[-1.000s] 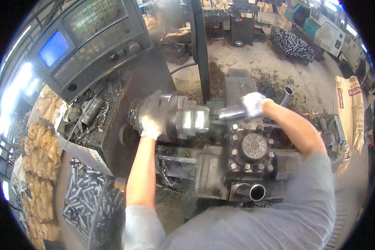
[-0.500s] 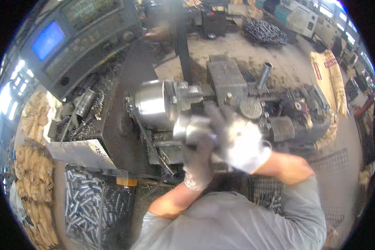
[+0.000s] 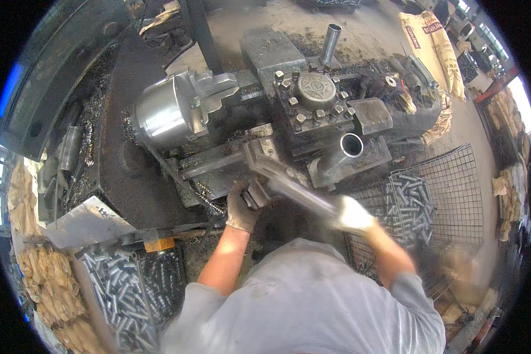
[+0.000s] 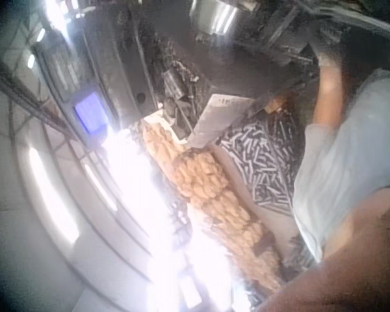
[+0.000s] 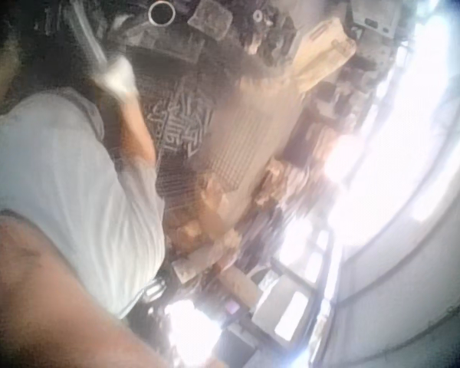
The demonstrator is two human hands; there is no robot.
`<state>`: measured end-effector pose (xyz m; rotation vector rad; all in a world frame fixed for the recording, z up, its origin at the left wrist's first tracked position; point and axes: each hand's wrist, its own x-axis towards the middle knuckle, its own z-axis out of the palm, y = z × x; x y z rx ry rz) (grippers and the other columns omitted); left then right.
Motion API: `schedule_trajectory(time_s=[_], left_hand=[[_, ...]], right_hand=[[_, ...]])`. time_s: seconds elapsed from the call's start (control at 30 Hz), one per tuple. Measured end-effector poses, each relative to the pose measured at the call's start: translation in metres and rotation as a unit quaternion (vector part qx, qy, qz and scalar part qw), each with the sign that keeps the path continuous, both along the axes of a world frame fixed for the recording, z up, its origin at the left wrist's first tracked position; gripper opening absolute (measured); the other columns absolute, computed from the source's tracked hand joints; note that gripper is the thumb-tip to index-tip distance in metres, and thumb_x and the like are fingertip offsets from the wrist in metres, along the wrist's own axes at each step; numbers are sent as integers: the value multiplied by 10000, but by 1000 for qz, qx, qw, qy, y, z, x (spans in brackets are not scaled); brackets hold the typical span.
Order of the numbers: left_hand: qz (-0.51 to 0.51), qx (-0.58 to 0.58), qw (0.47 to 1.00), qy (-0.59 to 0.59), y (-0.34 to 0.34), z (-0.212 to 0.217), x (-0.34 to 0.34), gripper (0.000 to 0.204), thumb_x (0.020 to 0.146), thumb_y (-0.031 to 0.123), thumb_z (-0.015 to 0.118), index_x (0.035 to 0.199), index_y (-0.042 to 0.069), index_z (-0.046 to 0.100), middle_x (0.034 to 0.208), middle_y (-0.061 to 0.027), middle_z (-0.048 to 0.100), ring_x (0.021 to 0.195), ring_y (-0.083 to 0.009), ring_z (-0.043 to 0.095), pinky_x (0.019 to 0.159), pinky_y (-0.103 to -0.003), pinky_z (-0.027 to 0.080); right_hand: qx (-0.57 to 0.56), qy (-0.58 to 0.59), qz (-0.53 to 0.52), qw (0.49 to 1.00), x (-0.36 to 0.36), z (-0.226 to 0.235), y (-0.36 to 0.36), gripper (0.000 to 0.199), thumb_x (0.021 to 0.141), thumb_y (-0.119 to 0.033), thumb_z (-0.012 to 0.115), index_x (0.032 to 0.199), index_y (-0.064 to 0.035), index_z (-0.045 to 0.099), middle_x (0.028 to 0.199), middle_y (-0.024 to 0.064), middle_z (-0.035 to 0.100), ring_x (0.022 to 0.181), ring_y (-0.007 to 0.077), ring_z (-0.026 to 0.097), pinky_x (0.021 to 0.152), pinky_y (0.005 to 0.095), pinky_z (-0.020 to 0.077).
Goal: The person repeatedly loads cylindrical metal blanks into a lathe chuck, operates the machine controls, and removes finished metal parts. The person places the finished parts into a nearby wire basket. The task is performed continuously in a repetitive cycle.
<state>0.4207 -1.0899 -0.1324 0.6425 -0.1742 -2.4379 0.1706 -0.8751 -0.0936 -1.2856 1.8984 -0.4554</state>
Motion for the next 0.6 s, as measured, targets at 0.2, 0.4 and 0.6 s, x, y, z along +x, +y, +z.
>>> schedule_trajectory(time_s=[0.2,0.4,0.6], left_hand=[[-25,-24,994,-101,-18,-18,0,340,1088,302,554,1257,26,658,1132,-152,766,1020,-306,765,906,-473,638],[-66,-110,983,-132,-15,-5,16,394,1098,384,574,1260,36,663,1093,-132,766,961,-270,763,860,-426,643],[-138,-54,981,-125,20,44,35,509,1132,504,487,1305,59,662,1081,-119,760,945,-238,754,888,-418,631]], right_hand=[[390,417,-201,796,-95,83,196,687,729,-332,843,1323,-29,679,1084,194,776,821,283,772,782,419,638],[-293,234,-168,912,-47,69,-10,699,799,-323,871,1373,-10,624,1080,226,782,876,361,793,799,421,621],[-380,196,115,897,24,74,-81,375,883,-186,777,1255,-161,732,1140,162,753,1032,376,760,883,455,624]])
